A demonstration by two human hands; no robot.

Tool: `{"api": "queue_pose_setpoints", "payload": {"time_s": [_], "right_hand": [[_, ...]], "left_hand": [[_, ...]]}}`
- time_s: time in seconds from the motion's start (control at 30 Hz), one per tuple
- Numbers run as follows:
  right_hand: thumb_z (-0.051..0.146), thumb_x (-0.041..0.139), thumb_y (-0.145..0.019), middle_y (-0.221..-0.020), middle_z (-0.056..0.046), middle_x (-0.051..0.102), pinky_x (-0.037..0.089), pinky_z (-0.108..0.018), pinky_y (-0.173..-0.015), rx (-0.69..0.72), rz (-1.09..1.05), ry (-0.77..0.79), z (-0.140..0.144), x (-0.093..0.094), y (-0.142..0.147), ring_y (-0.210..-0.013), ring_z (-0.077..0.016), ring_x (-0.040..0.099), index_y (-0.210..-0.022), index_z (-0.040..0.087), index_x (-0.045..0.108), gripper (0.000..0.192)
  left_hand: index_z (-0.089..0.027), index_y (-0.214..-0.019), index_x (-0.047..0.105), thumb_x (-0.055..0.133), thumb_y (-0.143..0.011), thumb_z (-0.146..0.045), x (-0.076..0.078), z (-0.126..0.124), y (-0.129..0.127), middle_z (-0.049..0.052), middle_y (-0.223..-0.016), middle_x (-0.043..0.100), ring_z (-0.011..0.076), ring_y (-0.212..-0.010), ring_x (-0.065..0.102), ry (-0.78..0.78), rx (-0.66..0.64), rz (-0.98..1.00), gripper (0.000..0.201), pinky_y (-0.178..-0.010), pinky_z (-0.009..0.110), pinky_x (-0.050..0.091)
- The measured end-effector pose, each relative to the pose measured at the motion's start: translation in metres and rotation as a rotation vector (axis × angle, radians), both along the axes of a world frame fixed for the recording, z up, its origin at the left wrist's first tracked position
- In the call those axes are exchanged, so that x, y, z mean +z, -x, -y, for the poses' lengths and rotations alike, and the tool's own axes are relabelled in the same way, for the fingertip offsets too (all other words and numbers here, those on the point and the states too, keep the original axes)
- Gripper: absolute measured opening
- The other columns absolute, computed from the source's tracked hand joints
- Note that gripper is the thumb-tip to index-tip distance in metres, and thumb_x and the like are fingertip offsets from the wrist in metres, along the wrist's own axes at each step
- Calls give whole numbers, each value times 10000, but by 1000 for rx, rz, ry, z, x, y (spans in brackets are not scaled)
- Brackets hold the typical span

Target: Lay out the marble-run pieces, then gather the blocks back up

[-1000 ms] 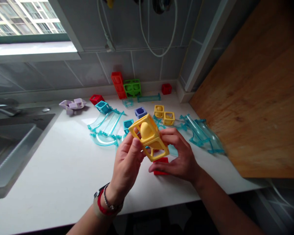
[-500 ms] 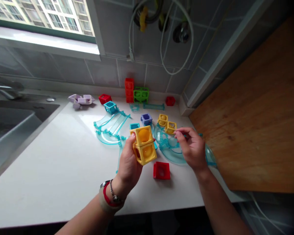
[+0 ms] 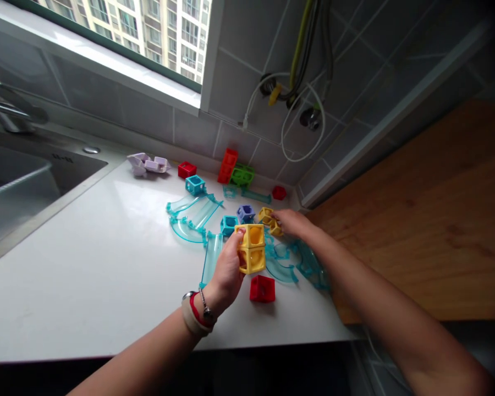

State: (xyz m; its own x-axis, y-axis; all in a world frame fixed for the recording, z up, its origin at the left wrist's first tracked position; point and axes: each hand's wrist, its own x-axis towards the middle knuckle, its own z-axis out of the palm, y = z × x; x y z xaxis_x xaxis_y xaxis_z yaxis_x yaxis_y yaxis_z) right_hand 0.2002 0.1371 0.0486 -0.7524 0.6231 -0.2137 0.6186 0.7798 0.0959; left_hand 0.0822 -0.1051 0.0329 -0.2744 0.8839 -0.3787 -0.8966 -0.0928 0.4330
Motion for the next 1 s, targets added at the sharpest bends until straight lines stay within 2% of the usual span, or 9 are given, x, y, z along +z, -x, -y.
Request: {"api": "queue_pose_setpoints", "payload": {"time_s": [0.13,0.27,0.43,0.73,0.87,1.0], "right_hand": [[224,700,-929,-1145,-102,754,521,-325,-831,-32,12,-47,-3,2,-4,-1000,-250,714,-1235,211,674,308],[305,672,-975,-1121,-76,726,552,-378,-852,-68,-32,-93,-6,1,-13,-961,-221,704,-1266,168,619,326],[238,711,-897,-1116,-92,743,514,-326,-833,-92,-105,-130,-7,6,-23,-990,-240,709,-1198,182,606,324],[216,663,-840,-1107,-112,742,466,-306,-760,-152,-255,-222,7,22,-32,-975,-286,708,-1154,227,575,326],[234,669,-830,-1019,-76,740,454,-292,-716,-120,-300,-190,19,33,-33,-886,-260,699,-1115,234,573,300],[210,673,-830,-993,-52,705,445,-290,-747,-4,-312,-104,38,51,-36,-873,-235,665,-1058,238,585,246]], "left_hand": [[-173,-1122,662,650,-928,-421,-2,0,1,29,-882,739,149,-698,713,-19,24,8,315,-621,236,586],[-182,-1140,643,636,-938,-407,-2,1,2,27,-884,742,150,-688,723,-20,24,23,302,-611,234,588],[-147,-1193,624,529,-992,-390,-1,2,3,69,-845,759,210,-647,754,-15,-42,20,329,-590,305,617],[-111,-1220,638,461,-1036,-371,4,3,2,118,-854,777,252,-722,791,-29,-81,16,365,-597,315,632],[-110,-1224,638,432,-1052,-371,5,4,2,131,-884,791,264,-779,804,-37,-76,25,375,-637,329,649],[-87,-1220,658,403,-1062,-381,8,6,2,177,-960,803,292,-879,809,-62,-87,42,420,-721,370,667]]}}
